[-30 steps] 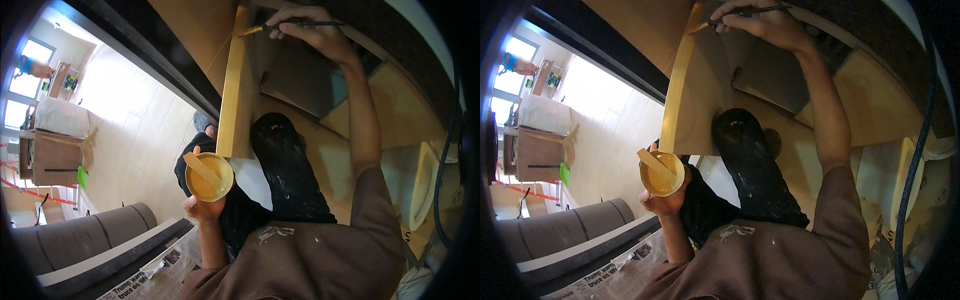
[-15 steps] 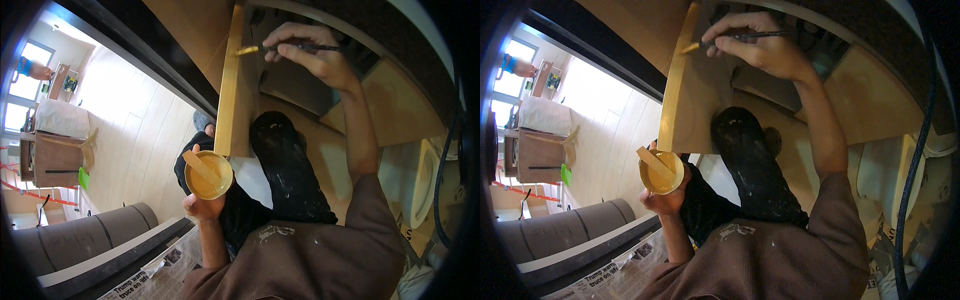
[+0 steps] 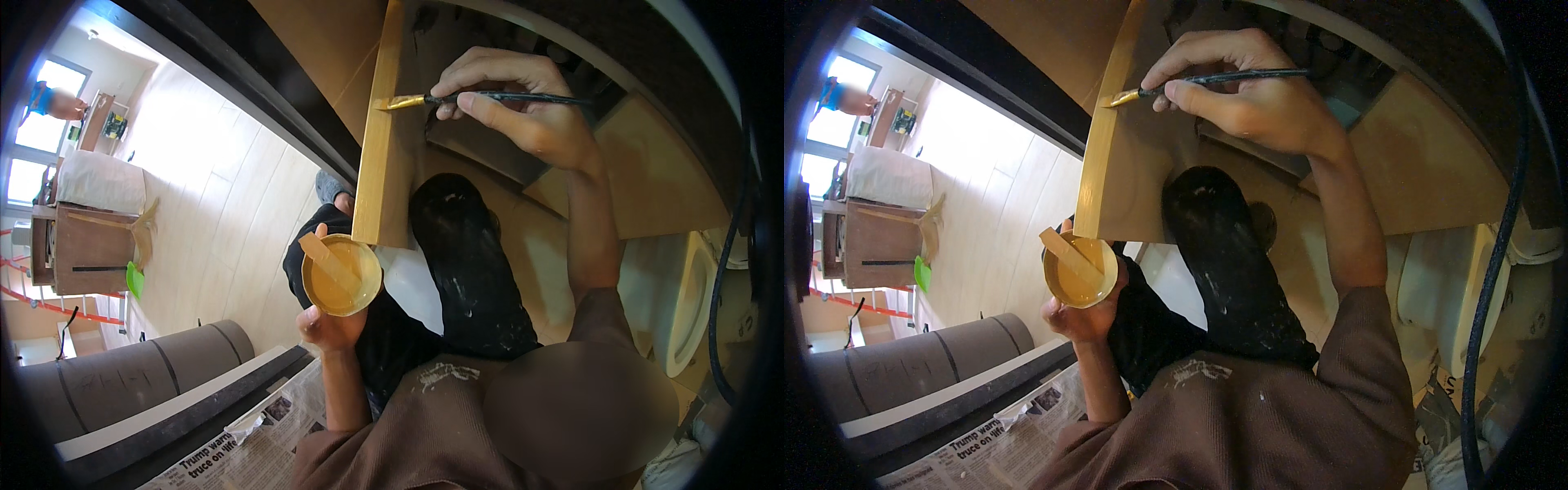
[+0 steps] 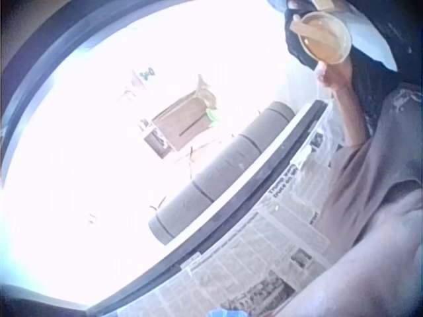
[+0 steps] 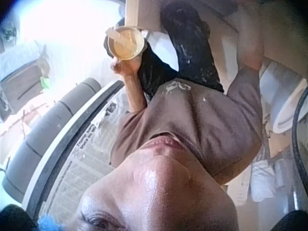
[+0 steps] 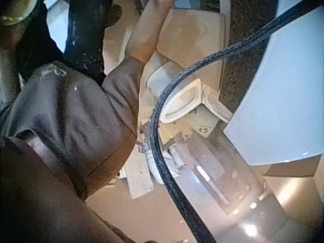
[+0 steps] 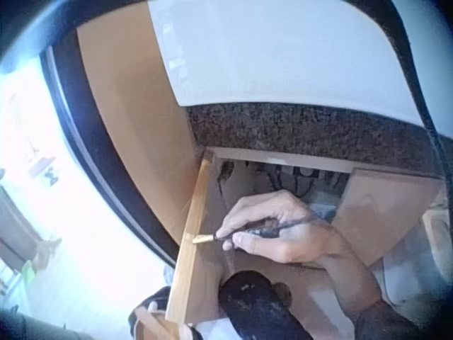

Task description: The person applies varnish to a wooden surface using a brush. They hold a small container of varnish in one hand and use the brush in the other hand to apply the varnish to the edges and surfaces of the wood.

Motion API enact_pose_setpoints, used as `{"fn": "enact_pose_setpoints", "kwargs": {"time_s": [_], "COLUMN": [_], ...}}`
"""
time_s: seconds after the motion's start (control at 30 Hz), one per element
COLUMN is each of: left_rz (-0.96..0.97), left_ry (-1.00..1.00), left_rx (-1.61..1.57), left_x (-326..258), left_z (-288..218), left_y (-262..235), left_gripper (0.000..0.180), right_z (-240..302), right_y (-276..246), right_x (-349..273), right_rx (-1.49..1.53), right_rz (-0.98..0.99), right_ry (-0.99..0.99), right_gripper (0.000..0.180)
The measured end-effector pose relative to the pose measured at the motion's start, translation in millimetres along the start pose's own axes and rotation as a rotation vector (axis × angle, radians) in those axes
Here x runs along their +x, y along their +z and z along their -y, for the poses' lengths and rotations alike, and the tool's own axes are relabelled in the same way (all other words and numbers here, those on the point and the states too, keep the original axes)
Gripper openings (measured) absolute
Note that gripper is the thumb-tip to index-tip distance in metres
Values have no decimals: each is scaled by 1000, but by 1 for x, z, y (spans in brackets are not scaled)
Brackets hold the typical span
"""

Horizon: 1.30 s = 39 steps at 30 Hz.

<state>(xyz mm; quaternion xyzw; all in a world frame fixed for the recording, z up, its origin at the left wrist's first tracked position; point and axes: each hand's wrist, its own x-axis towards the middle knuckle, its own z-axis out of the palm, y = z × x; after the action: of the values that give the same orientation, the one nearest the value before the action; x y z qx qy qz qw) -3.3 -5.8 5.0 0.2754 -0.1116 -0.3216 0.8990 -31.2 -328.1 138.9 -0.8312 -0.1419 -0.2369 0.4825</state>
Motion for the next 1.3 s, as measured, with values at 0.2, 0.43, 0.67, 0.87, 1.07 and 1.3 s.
{"fn": "enact_pose_setpoints", "kwargs": {"time_s": [0.2, 0.43, 0.67, 0.87, 1.07, 1.3], "left_rz": [5, -27, 6, -13, -1, -49], "left_ry": [-10, -10, -20, -12, -1, 9], "left_rx": [-9, 5, 31, 31, 65, 36], "left_x": [-1, -1, -3, -3, -1, 1], "left_z": [0, 1, -2, -1, -1, 2], "left_y": [-3, 0, -10, -6, -8, 0], "left_gripper": [108, 108, 110, 111, 110, 110], "right_z": [3, 5, 5, 6, 8, 3], "right_y": [3, 0, 4, 8, 9, 6], "right_x": [-2, -1, -10, -17, -18, -11], "right_rx": [-12, 178, 214, 172, 154, 104], "right_rz": [-18, -53, -35, -20, -5, -72], "right_ry": [34, 111, 194, 163, 153, 159], "right_gripper": [14, 18, 19, 19, 20, 20]}}
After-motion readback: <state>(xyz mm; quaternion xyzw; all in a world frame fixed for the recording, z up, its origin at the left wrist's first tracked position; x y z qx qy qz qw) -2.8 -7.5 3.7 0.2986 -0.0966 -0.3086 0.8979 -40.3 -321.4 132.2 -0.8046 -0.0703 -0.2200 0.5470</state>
